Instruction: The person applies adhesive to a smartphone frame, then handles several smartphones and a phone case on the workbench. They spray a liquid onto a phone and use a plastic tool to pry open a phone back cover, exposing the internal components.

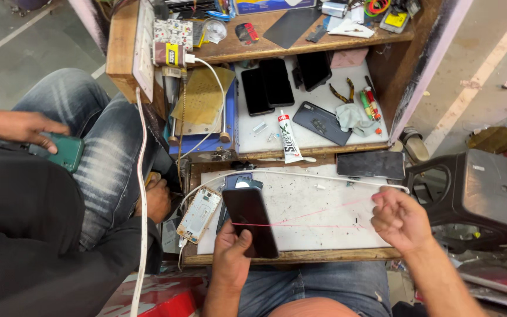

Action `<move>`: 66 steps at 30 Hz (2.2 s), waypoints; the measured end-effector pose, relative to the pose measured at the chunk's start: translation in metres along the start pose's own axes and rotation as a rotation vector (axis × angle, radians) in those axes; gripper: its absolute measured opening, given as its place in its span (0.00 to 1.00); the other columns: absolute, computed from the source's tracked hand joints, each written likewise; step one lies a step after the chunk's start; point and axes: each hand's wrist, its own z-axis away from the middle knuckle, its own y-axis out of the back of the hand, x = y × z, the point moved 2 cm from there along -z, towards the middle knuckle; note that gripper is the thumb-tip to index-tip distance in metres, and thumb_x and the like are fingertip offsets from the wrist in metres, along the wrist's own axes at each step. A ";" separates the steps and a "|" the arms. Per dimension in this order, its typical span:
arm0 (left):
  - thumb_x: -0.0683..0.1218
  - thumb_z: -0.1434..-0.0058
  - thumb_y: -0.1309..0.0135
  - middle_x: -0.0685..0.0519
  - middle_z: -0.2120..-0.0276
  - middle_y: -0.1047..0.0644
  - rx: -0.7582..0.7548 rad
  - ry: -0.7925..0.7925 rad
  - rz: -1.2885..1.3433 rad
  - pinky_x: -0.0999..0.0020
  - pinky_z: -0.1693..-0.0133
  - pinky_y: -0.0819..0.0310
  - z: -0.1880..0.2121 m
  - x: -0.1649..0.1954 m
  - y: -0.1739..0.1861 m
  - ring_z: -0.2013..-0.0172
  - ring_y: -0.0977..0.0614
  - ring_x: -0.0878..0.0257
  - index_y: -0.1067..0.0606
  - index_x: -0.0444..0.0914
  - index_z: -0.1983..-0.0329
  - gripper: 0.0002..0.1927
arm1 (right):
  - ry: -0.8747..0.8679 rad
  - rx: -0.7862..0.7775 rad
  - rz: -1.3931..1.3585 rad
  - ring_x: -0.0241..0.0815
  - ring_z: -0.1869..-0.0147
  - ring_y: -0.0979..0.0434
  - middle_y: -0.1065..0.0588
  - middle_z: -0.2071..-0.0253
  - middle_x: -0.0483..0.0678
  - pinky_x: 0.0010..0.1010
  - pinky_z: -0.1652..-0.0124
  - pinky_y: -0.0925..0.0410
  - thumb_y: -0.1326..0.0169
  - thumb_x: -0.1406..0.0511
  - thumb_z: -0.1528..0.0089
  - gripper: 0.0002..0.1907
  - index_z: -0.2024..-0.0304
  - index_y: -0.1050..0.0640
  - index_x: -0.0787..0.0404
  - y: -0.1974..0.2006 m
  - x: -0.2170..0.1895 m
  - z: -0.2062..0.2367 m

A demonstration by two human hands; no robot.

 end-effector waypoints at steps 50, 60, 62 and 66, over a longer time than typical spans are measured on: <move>0.40 0.36 0.43 0.47 0.56 0.15 -0.213 -0.047 -0.755 0.70 0.53 0.22 -0.007 -0.002 -0.037 0.55 0.16 0.66 0.27 0.31 0.41 0.21 | 0.435 0.222 0.519 0.41 0.53 0.21 0.22 0.55 0.49 0.30 0.52 0.29 0.54 0.56 0.29 0.22 0.45 0.26 0.69 -0.045 0.017 -0.036; 0.41 0.38 0.42 0.45 0.66 0.15 -0.545 0.123 -0.857 0.66 0.62 0.23 -0.006 0.017 -0.054 0.65 0.13 0.58 0.32 0.40 0.41 0.22 | 0.271 -0.174 0.359 0.37 0.69 0.35 0.33 0.76 0.44 0.30 0.66 0.36 0.66 0.46 0.26 0.34 0.74 0.29 0.64 -0.029 0.028 -0.055; 0.42 0.39 0.41 0.45 0.67 0.15 -0.544 0.165 -0.869 0.65 0.62 0.23 -0.007 0.015 -0.050 0.66 0.13 0.58 0.32 0.40 0.45 0.20 | 0.237 -0.140 0.370 0.37 0.71 0.36 0.34 0.77 0.43 0.30 0.68 0.37 0.66 0.47 0.26 0.33 0.75 0.31 0.63 -0.031 0.036 -0.050; 0.42 0.40 0.37 0.43 0.63 0.17 -0.564 0.046 -0.935 0.63 0.58 0.22 -0.008 0.011 -0.044 0.57 0.13 0.55 0.29 0.38 0.50 0.17 | 0.233 -0.086 0.369 0.37 0.71 0.36 0.34 0.77 0.43 0.30 0.68 0.37 0.67 0.48 0.25 0.32 0.74 0.31 0.63 -0.036 0.039 -0.045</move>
